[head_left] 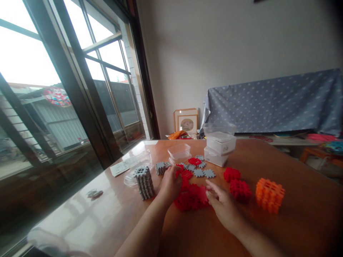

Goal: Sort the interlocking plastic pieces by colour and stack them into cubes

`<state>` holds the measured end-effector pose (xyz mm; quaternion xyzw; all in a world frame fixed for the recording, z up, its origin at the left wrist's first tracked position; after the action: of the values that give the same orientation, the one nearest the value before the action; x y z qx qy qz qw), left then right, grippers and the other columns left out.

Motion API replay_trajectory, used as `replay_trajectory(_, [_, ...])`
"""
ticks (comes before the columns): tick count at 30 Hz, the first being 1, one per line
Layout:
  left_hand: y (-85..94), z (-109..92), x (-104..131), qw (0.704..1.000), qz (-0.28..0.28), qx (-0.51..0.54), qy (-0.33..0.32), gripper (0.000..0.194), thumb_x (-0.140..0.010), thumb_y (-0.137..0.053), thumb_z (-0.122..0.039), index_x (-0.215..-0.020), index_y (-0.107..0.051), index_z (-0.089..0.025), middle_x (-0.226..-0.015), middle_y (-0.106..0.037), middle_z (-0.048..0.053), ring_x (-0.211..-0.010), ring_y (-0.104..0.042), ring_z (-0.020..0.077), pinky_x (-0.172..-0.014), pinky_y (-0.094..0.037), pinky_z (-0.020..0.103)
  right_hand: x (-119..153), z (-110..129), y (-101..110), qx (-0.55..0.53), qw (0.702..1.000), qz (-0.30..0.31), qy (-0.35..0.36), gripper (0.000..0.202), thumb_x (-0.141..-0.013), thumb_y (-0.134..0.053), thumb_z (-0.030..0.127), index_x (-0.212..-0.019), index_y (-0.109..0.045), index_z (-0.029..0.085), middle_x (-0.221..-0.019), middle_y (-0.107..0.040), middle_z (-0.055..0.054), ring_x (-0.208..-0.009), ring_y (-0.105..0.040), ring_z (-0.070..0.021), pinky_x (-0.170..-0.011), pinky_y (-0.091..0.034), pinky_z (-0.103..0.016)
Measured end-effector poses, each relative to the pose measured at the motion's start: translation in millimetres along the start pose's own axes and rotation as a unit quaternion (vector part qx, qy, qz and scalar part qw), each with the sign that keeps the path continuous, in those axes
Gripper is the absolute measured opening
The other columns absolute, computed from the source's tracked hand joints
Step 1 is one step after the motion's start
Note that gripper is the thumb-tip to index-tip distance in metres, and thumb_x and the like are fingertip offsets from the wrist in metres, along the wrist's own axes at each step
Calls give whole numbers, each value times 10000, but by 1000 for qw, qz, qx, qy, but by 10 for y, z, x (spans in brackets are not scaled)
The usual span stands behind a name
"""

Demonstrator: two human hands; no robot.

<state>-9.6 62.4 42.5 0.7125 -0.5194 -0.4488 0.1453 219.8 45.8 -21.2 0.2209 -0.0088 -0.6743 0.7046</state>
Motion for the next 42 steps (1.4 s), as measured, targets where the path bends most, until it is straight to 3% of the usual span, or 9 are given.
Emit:
replay_trajectory(4, [20, 130, -20, 993, 42, -102, 40, 311, -910, -481, -215, -1189, -608, -167, -1194, -652, 137, -1144, -588, 251, -1003, -430, 359, -7, 115, 94, 115, 991, -30, 58, 459, -914, -519, 432, -1298, -632, 209, -1250, -672, -130, -1094, -668, -274, -987, -533, -441])
replay_trajectory(9, [-147, 334, 88, 953, 144, -227, 138, 669, -918, -459, -594, -1428, -464, -162, -1509, -448, 216, -1387, -413, 386, -1131, -302, 498, 47, 195, 24, 237, 967, 26, 92, 547, -941, -504, 487, -1410, -550, 210, -1381, -604, -138, -1294, -552, -300, -1122, -426, -487])
replay_trajectory(12, [-254, 353, 172, 940, 192, -236, 155, 774, -888, -395, -714, -1436, -460, -170, -1533, -419, 219, -1413, -369, 423, -1114, -314, 525, 110, 142, -94, 285, 951, 87, 86, 654, -907, -552, 557, -1467, -505, 223, -1508, -501, -145, -1403, -446, -338, -1158, -369, -528])
replay_trajectory(16, [-261, 123, 226, 948, 198, -229, 97, 650, -896, -402, -686, -1267, -588, -186, -1373, -581, 192, -1281, -517, 385, -1027, -407, 461, 160, 202, -157, 298, 940, 126, 110, 541, -910, -561, 552, -1372, -603, 275, -1421, -593, -111, -1303, -545, -325, -1128, -388, -516])
replay_trajectory(21, [-200, -151, 248, 960, 200, -190, 60, 474, -903, -445, -632, -1003, -644, -214, -1064, -709, 114, -981, -648, 290, -814, -464, 352, 164, 421, -82, 262, 951, 109, 125, 338, -952, -503, 527, -950, -720, 268, -994, -720, -64, -940, -661, -240, -900, -508, -377])
replay_trajectory(27, [-185, -37, 171, 965, 208, -133, 89, 319, -933, -465, -471, -904, -650, -212, -919, -706, 69, -819, -635, 199, -682, -418, 274, 194, 568, 58, 230, 963, 61, 123, 357, -994, -424, 510, -944, -685, 271, -971, -712, -52, -935, -658, -221, -876, -522, -338])
replay_trajectory(33, [-112, 41, 40, 977, 139, -155, 41, 325, -938, -440, -352, -1136, -650, -203, -1273, -635, 127, -1172, -570, 279, -987, -422, 365, 92, 492, -74, 189, 975, 62, 97, 346, -978, -446, 466, -1191, -655, 291, -1211, -689, -90, -1154, -624, -278, -1029, -490, -430])
replay_trajectory(38, [-262, 240, 62, 961, 189, -173, 103, 672, -914, -462, -549, -1460, -457, -157, -1578, -366, 194, -1475, -281, 378, -1157, -288, 504, -256, 609, -414, 176, 972, 136, 81, 374, -987, -430, 457, -1276, -614, 308, -1310, -646, -70, -1237, -585, -256, -1077, -458, -413])
replay_trajectory(42, [-235, 233, 56, 960, 190, -175, 105, 584, -918, -434, -576, -1321, -589, -183, -1464, -508, 192, -1368, -430, 389, -1115, -323, 530, -812, 612, -758, 224, 957, 150, 109, 367, -983, -426, 394, -1224, -648, 227, -1232, -678, -98, -1159, -622, -235, -1026, -469, -362])
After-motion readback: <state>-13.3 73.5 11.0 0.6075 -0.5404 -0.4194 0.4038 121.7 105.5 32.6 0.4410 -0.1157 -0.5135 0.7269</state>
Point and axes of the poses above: each hand's wrist, its own x-axis away from the middle knuckle, its own y-axis out of the back of the hand, z = x × y, the point moved 7 cm from there along -x, towards the middle knuckle
